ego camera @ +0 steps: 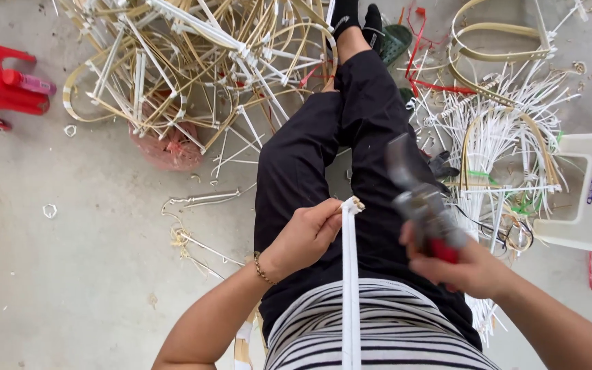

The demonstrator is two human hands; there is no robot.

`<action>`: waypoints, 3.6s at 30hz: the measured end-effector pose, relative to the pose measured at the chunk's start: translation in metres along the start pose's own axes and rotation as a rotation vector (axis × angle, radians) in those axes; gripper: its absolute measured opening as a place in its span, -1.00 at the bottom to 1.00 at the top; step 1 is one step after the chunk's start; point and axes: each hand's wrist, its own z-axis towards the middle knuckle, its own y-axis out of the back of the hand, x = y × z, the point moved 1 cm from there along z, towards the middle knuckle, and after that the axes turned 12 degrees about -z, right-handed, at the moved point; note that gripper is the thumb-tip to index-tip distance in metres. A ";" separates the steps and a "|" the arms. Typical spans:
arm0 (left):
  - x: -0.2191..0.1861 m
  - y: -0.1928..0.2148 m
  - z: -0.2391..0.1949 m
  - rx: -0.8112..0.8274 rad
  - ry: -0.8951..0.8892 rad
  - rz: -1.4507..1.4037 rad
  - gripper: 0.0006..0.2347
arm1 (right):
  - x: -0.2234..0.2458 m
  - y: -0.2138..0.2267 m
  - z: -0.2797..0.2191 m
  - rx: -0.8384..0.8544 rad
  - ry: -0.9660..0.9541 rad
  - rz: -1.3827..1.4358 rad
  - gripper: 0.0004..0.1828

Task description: Assembling and trimming white plastic components attached to curved bamboo/wood furniture frames using hand cutters.

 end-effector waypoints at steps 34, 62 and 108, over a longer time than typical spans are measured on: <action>0.031 -0.025 0.018 0.205 0.333 -0.274 -0.75 | 0.010 -0.003 0.003 0.075 -0.015 -0.499 0.14; 0.039 0.056 0.025 -0.037 0.174 -0.839 -0.76 | -0.037 0.010 0.049 -0.233 0.035 -0.623 -0.48; -0.013 0.035 0.077 -0.399 -0.111 -0.286 -0.62 | 0.000 0.087 0.051 -0.444 0.803 0.484 -0.53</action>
